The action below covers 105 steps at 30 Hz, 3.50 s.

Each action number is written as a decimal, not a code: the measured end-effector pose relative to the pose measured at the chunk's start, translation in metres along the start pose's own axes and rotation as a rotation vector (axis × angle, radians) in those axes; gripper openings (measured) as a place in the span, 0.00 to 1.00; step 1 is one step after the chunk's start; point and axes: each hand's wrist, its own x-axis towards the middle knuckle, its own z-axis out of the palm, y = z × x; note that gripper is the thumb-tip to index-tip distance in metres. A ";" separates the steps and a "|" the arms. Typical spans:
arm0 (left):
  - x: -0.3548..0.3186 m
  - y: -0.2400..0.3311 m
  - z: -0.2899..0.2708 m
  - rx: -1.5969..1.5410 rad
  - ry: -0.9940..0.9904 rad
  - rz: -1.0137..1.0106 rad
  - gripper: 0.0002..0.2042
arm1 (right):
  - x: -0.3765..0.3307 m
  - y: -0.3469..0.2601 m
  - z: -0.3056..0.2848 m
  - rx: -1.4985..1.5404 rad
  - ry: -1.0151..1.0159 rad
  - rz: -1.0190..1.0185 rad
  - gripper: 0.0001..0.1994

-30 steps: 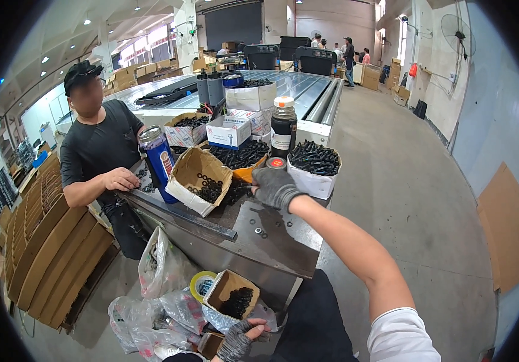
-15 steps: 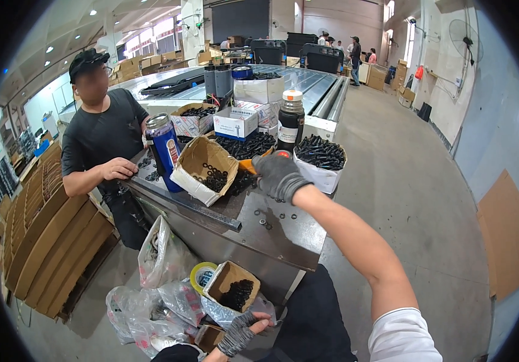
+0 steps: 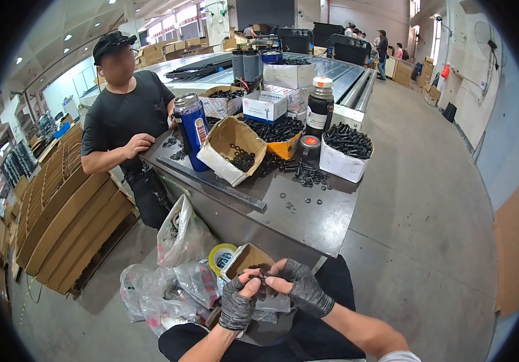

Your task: Sorting small black rubber washers or O-rings from a container into a small box.

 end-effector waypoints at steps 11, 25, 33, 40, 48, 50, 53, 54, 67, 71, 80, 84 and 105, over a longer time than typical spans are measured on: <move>-0.009 -0.020 -0.011 0.345 0.035 0.140 0.10 | 0.007 0.044 0.008 -0.663 0.014 -0.369 0.12; -0.014 -0.041 -0.018 0.636 -0.108 -0.006 0.22 | 0.009 0.061 -0.008 -0.505 -0.099 -0.215 0.10; -0.013 -0.013 0.003 0.193 -0.063 -0.133 0.17 | -0.001 0.050 -0.017 -0.432 0.063 -0.381 0.08; -0.011 -0.019 -0.001 -0.157 0.062 -0.188 0.11 | -0.004 -0.006 -0.019 -0.608 0.106 -0.631 0.06; -0.008 -0.011 -0.003 0.016 0.032 -0.216 0.10 | 0.083 -0.061 -0.134 -1.390 0.295 -0.774 0.14; -0.007 -0.019 -0.007 0.003 0.027 -0.225 0.11 | 0.085 -0.053 -0.130 -1.408 0.252 -0.712 0.17; -0.009 -0.028 -0.010 0.006 0.018 -0.226 0.11 | 0.085 -0.043 -0.118 -1.509 0.239 -0.556 0.22; -0.009 -0.029 -0.009 -0.006 0.013 -0.232 0.11 | 0.083 -0.045 -0.115 -1.548 0.222 -0.515 0.21; -0.010 -0.029 -0.004 -0.025 0.002 -0.254 0.12 | 0.000 -0.020 -0.085 -1.387 0.356 -0.747 0.22; -0.012 -0.032 -0.005 -0.045 0.003 -0.255 0.12 | 0.001 0.002 -0.091 -1.287 0.359 -0.913 0.20; -0.011 -0.017 -0.001 0.010 0.037 -0.175 0.13 | -0.008 -0.012 -0.049 -0.561 0.237 -0.628 0.07; -0.012 -0.014 -0.006 -0.035 0.029 -0.208 0.13 | -0.008 0.008 -0.026 -0.082 0.077 -0.122 0.09; -0.010 -0.042 -0.016 -0.223 0.038 -0.338 0.13 | 0.011 0.020 -0.019 -0.551 -0.014 -0.496 0.07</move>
